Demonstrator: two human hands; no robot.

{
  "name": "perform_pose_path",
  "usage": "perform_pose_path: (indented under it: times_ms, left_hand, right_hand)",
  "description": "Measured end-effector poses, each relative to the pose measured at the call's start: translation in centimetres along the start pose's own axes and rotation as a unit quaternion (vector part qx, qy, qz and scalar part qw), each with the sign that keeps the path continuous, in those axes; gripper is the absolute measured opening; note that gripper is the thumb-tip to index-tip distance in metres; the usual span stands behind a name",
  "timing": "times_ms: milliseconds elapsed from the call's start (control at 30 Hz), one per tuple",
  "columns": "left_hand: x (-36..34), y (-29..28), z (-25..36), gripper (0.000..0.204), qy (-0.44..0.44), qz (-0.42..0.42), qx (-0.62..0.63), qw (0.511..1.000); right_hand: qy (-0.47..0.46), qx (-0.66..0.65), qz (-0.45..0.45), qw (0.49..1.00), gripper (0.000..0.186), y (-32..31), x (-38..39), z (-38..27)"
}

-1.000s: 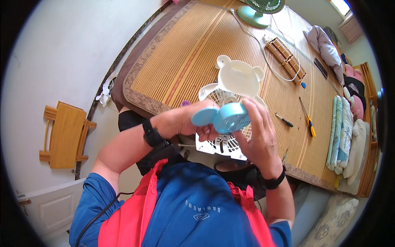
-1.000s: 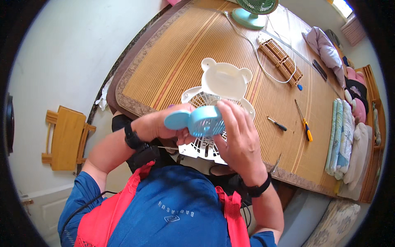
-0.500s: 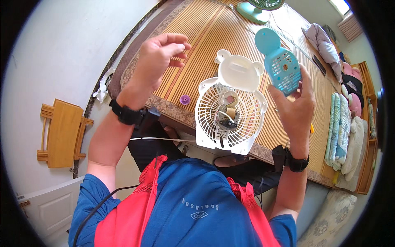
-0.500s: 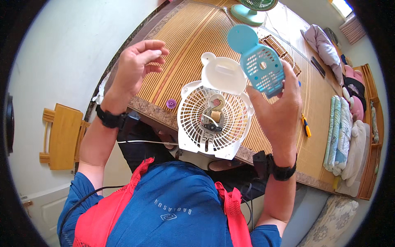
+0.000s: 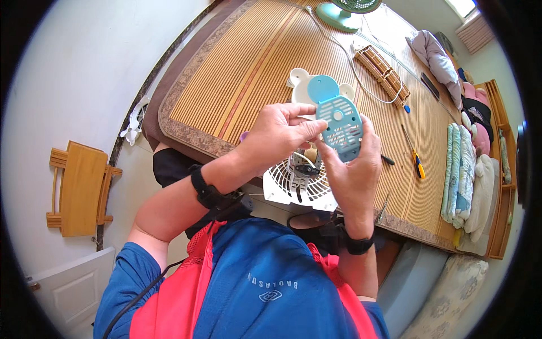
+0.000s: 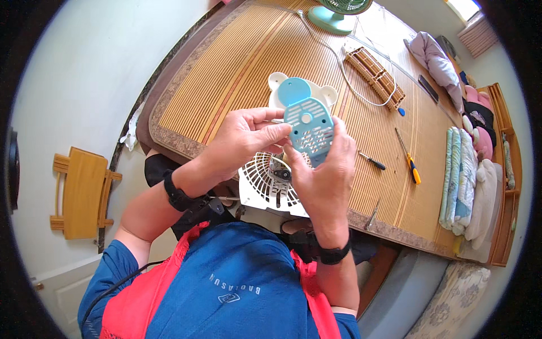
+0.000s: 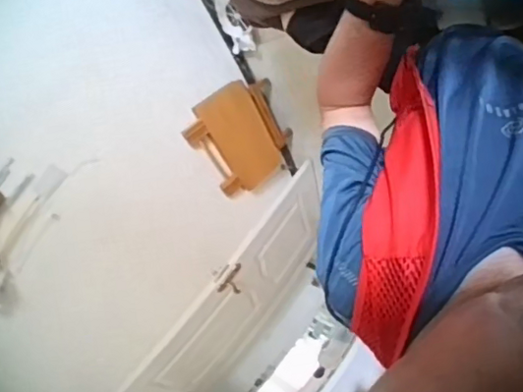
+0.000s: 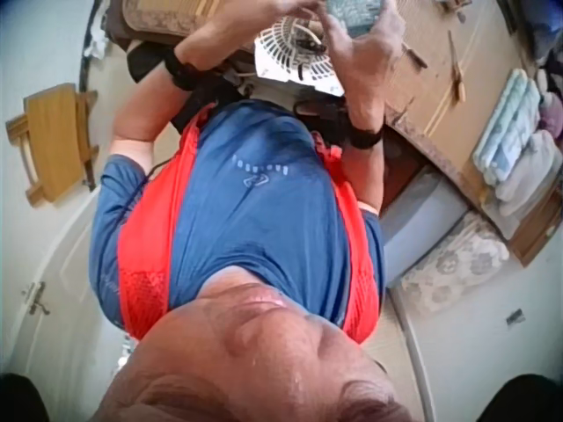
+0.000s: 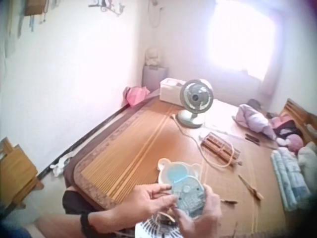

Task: The recorder is seen repairing a small handheld fan using a screwdriver and other small parts.

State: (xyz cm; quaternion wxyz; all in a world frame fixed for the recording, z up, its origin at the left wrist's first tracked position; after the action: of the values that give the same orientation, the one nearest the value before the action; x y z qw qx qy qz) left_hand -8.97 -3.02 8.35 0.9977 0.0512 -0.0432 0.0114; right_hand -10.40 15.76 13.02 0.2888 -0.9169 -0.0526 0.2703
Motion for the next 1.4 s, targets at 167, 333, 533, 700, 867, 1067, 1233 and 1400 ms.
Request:
perform_pose_path:
  times_ms: [167,333,533,700,867,1067,1233,1400]
  left_hand:
    - [-0.7,0.5,-1.9,0.051,-0.030,0.014,0.122,0.992]
    - [-0.5,1.0,-2.6,0.050,-0.062,0.037,0.166,0.984]
    - [-1.1,-1.0,-2.0,0.045,-0.016,0.067,0.178,0.982]
    - [-0.6,-4.4,0.3,0.043,0.049,0.075,0.117,0.989]
    - [0.9,-3.5,-0.9,0.050,-0.005,0.050,0.043,0.998]
    - [1.7,-0.2,-4.4,0.050,-0.051,-0.006,0.018,0.999]
    - [1.9,0.8,-5.6,0.050,-0.059,0.003,0.006,0.998]
    - [2.4,0.8,-7.4,0.053,-0.078,-0.003,0.004,0.997]
  right_hand:
    - [0.033,-0.049,-0.007,0.998,0.092,0.9,1.3,0.4]
    - [0.173,-0.245,-0.055,0.952,0.096,2.3,2.8,2.0]
    - [0.175,-0.341,-0.069,0.921,0.099,0.8,3.4,3.3]
    - [0.158,-0.254,-0.074,0.951,0.056,-2.9,4.2,6.8]
    - [0.109,-0.106,-0.154,0.976,0.043,-1.8,4.7,5.8]
    - [0.120,-0.093,-0.154,0.976,0.047,-1.7,5.3,6.2]
    - [0.140,-0.135,-0.153,0.969,0.051,-1.2,6.2,6.4]
    - [0.161,-0.181,-0.176,0.954,0.062,0.0,6.8,6.1]
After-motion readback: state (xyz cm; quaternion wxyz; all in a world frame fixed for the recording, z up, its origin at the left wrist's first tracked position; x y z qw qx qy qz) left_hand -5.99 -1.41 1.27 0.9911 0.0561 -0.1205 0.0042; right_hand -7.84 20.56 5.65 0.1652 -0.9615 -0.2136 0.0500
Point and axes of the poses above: each hand's wrist, its own x-axis away from the middle knuckle, its own y-axis out of the palm, z = x × y, the point moved 7 cm from there along -x, towards the middle knuckle, and after that the axes turned 8 degrees about -x, right-handed, at the moved point
